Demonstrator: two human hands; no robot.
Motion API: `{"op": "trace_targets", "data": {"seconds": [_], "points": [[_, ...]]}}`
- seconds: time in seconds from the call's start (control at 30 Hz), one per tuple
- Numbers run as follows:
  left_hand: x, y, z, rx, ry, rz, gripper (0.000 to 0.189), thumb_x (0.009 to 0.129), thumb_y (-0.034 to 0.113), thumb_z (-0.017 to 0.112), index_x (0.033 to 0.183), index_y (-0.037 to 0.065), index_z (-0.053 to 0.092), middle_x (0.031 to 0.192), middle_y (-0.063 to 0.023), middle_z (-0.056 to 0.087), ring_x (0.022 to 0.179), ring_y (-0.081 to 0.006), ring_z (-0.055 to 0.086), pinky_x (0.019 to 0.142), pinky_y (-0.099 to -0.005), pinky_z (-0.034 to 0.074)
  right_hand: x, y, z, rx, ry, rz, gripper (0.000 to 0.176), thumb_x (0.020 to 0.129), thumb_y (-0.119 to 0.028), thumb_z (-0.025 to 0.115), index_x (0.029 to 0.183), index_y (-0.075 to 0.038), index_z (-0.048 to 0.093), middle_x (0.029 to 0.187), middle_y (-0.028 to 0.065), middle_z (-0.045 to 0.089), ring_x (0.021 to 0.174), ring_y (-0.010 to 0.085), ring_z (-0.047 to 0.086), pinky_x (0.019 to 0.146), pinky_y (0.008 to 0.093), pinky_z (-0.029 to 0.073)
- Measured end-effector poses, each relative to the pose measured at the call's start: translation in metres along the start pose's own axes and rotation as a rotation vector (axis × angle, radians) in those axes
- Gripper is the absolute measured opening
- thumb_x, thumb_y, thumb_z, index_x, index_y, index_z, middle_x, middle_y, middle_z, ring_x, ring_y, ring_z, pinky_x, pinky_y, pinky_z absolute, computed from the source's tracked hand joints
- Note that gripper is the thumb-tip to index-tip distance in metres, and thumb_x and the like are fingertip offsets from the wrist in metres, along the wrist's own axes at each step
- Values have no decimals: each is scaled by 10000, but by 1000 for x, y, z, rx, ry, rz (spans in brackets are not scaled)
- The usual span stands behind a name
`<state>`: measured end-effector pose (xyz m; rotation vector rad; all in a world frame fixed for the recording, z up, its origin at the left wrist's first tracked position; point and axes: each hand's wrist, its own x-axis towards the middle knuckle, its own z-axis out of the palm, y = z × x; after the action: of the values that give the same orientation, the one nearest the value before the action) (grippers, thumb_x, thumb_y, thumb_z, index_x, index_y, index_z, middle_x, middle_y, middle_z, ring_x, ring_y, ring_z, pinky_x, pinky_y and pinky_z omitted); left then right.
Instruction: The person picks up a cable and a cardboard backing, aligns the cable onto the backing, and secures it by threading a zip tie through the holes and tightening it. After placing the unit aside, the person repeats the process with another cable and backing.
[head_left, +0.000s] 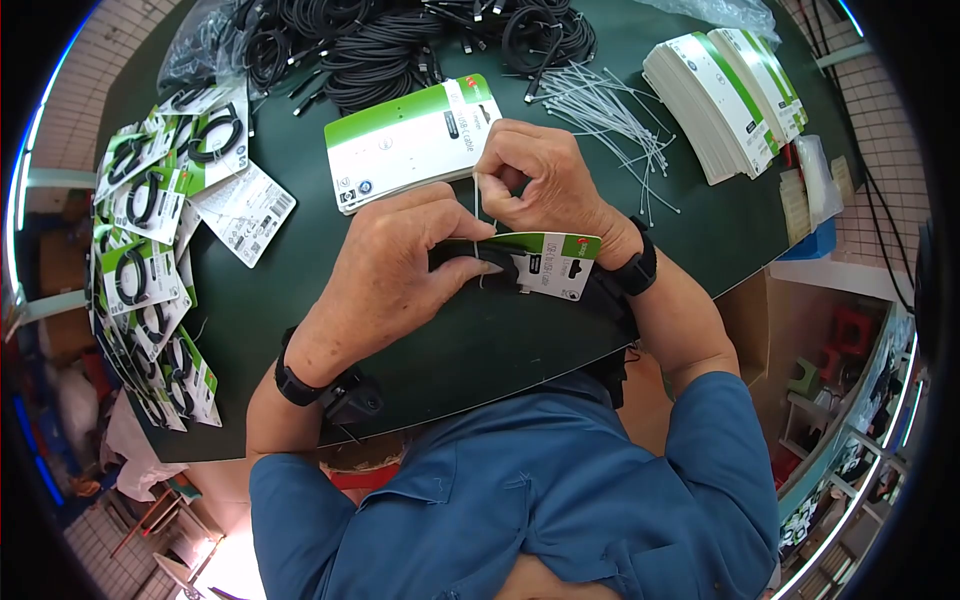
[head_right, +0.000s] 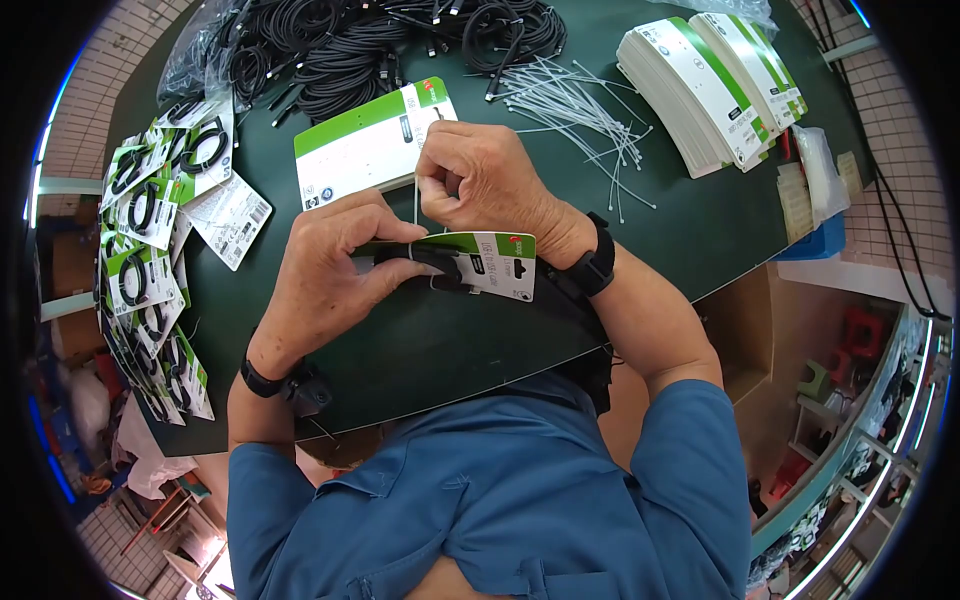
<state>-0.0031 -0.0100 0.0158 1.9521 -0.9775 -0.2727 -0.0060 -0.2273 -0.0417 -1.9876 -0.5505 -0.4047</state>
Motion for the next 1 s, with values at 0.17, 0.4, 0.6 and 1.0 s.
{"op": "trace_targets", "data": {"seconds": [0.17, 0.4, 0.6, 1.0], "points": [[-1, 2, 0, 71, 59, -3, 226, 721, -47, 846, 886, -24, 694, 834, -87, 690, 728, -202, 695, 674, -306, 554, 3, 1, -11, 16, -89, 105, 89, 778, 63, 657, 770, -4, 599, 749, 36, 593, 611, 102, 589, 566, 234, 471], [3, 7, -14, 21, 226, -69, 238, 701, -87, 766, 887, 5, 650, 802, -104, 668, 762, -284, 703, 670, -366, 552, 10, -3, -37, 323, -75, 428, 48, 881, -34, 687, 913, 2, 685, 883, 12, 694, 727, 76, 624, 653, 244, 504], [5, -7, -16, 215, 282, 24, 262, 708, -61, 763, 929, 25, 653, 821, -103, 679, 802, -291, 710, 693, -383, 559, 12, -16, -50, 219, 109, 67, 308, 875, -91, 790, 1151, 8, 698, 996, 52, 742, 871, 138, 686, 740, 281, 548], [2, -5, -7, 513, 491, 456, 471, 648, 96, 919, 1060, 59, 693, 933, -52, 706, 904, -283, 704, 776, -368, 537, 14, -60, -28, -173, -289, -41, 496, 767, -36, 852, 1228, 23, 679, 1032, 146, 727, 921, 271, 722, 782, 341, 577]]}}
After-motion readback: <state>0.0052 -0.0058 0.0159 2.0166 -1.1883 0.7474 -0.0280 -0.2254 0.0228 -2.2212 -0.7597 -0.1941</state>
